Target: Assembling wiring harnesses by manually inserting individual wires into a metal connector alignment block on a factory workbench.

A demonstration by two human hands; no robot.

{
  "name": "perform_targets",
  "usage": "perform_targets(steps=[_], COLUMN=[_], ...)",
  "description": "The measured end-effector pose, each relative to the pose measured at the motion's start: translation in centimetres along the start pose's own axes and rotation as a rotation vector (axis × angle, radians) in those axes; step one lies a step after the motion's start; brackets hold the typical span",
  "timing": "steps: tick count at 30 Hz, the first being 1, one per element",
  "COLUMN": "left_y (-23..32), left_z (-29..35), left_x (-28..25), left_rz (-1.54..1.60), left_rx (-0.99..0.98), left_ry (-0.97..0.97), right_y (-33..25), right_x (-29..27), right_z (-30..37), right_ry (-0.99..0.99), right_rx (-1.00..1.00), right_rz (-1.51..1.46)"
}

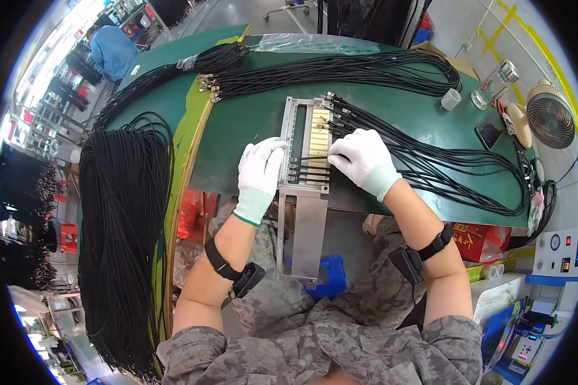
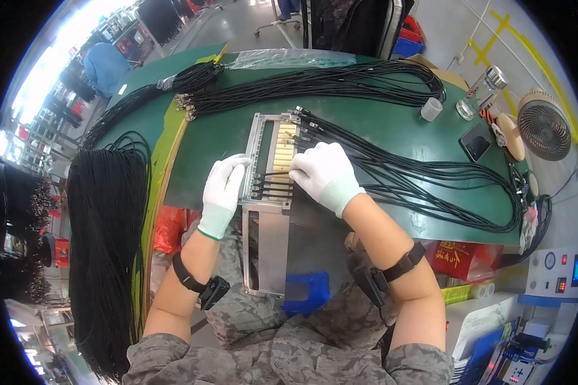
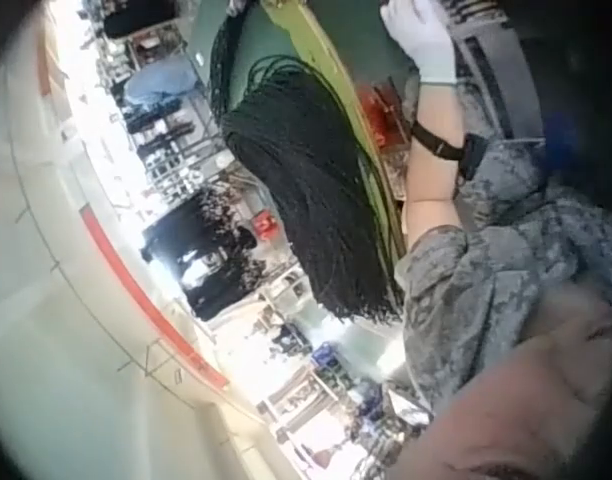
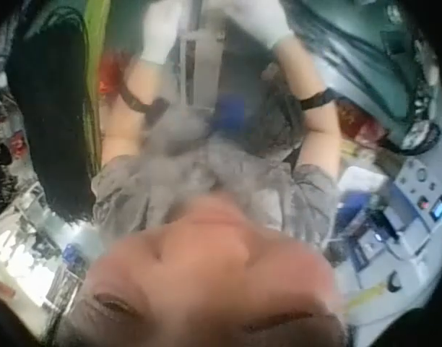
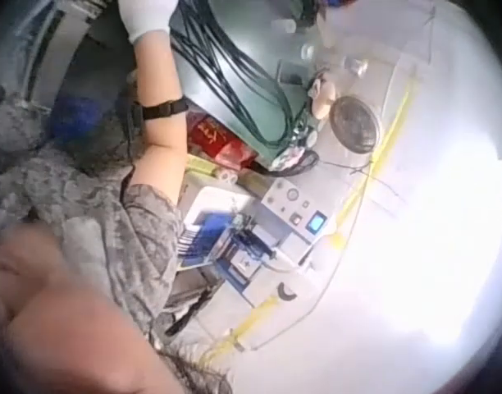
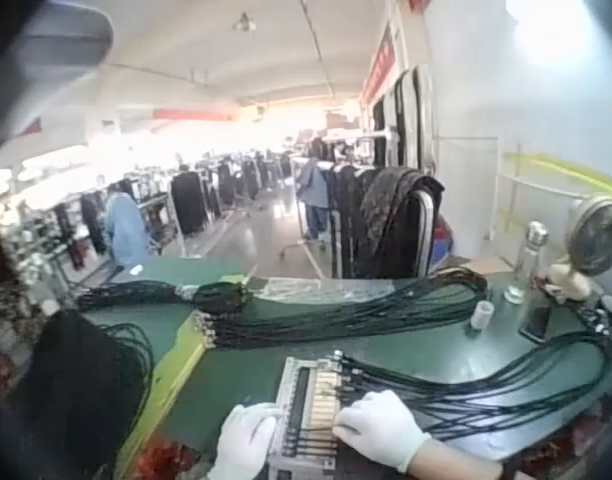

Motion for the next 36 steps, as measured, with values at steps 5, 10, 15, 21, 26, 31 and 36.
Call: perform_targets(steps=[5, 10, 15, 21, 26, 31, 36], left_y=[2.6, 3.0, 3.1, 0.0, 4.5, 6.0, 4.0], left_z=[0.1, 0.6, -1.0, -0.7, -1.0, -1.1, -1.1], left_x=[1.2, 0.9, 4.1, 0.4, 2.4, 3.1, 1.9], left_rz=[-0.281, -0.59, -0.33, -0.464, -0.475, -0.355, -0.325], left_rx=[0.297, 0.294, 0.26, 0.308, 0.53, 0.486, 0.545], left_ry=[-0.119, -0.243, -0.286, -0.305, -0.435, -0.456, -0.416], right_y=[-1.4, -0.1, 4.1, 1.6, 0.0, 0.0, -0.7], right_x=[0.7, 0.0, -2.2, 2.3, 4.6, 5.5, 4.8], right_z=[-0.5, -1.3, 0.3, -2.8, -4.0, -4.1, -3.2], right_ry=[-0.07, 0.022, -0.065, 0.172, -0.125, -0.217, -0.123], right_rx=[0.003, 0.117, 0.282, 0.276, 0.22, 0.239, 0.094], right_rz=[0.079, 0.044, 0.221, 0.109, 0.086, -0.07, -0.21])
Point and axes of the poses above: each hand's wrist, its own z-axis away from the middle knuckle, its own x-axis out of the palm, y = z × x, the point moved 2 cm from there along -z, towards the middle knuckle, and after that the axes turned 15 degrees about z, right-handed, at the moved point
